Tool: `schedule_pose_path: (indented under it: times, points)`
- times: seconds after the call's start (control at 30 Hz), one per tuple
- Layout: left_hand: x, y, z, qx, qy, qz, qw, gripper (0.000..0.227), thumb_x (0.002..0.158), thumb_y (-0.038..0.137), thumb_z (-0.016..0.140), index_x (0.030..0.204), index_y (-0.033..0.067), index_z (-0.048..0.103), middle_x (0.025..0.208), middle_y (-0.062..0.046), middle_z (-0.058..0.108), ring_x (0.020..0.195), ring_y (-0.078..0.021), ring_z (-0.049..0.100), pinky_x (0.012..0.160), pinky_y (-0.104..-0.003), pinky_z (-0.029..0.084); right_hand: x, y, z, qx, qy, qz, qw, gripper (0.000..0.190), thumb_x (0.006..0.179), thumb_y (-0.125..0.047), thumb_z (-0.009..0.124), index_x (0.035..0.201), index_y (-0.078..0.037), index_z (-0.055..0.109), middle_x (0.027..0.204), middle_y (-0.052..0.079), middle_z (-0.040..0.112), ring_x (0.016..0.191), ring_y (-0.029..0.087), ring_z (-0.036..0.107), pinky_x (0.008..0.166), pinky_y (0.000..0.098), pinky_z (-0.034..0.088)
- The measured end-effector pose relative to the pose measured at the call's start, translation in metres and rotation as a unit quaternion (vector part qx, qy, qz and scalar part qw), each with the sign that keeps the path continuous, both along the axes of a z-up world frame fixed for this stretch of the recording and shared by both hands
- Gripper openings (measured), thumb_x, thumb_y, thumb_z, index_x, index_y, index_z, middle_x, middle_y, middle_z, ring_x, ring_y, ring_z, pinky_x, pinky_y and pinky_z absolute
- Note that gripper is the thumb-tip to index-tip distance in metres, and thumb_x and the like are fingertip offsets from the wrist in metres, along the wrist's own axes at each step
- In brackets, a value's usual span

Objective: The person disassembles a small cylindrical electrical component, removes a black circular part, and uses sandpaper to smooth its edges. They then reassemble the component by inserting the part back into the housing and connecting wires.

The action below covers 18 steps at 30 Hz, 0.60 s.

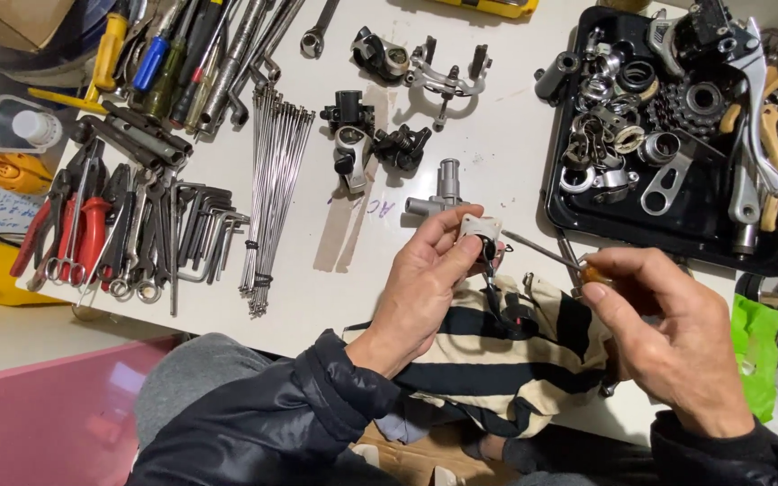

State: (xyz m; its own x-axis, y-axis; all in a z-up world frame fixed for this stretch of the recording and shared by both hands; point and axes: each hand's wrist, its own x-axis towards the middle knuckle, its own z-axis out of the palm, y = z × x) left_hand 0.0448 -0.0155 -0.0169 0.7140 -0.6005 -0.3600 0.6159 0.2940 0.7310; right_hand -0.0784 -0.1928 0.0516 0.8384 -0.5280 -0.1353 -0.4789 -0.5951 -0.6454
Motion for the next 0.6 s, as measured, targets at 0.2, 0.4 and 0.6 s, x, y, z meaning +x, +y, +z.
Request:
schedule_pose_path:
  times: [0.2, 0.4, 0.6]
  points:
    - [-0.004, -0.003, -0.006, -0.007, -0.07, -0.011, 0.997, 0.036, 0.099, 0.013, 0.059, 0.135, 0.0086, 0.058, 0.121, -0.012, 0.069, 0.102, -0.0186, 0.067, 0.097, -0.031, 0.056, -0.008, -0.004, -0.002, -0.031, -0.037, 0.04, 0.998, 0.022, 0.087, -0.012, 0.071, 0.109, -0.007, 0.075, 0.098, 0.005, 0.077, 0.082, 0.014, 0.067, 0.075, 0.0259, 0.052]
    - [-0.004, -0.006, -0.009, -0.002, -0.057, -0.013, 0.998, 0.036, 0.098, 0.012, 0.059, 0.134, 0.0083, 0.059, 0.128, -0.014, 0.068, 0.109, -0.0202, 0.066, 0.099, -0.032, 0.056, -0.011, -0.008, -0.005, -0.038, -0.032, 0.035, 0.998, 0.021, 0.088, -0.012, 0.071, 0.108, -0.009, 0.075, 0.094, 0.003, 0.076, 0.076, 0.013, 0.064, 0.072, 0.0256, 0.051]
    - [0.0, -0.004, 0.001, -0.033, 0.082, -0.007, 0.996, 0.049, 0.098, 0.018, 0.058, 0.143, -0.0004, 0.054, 0.113, -0.017, 0.064, 0.091, -0.0251, 0.068, 0.083, -0.03, 0.06, -0.001, -0.019, -0.005, -0.06, 0.046, -0.035, 0.997, 0.027, 0.092, -0.016, 0.065, 0.117, -0.009, 0.073, 0.113, 0.006, 0.074, 0.097, 0.019, 0.066, 0.076, 0.0338, 0.052]
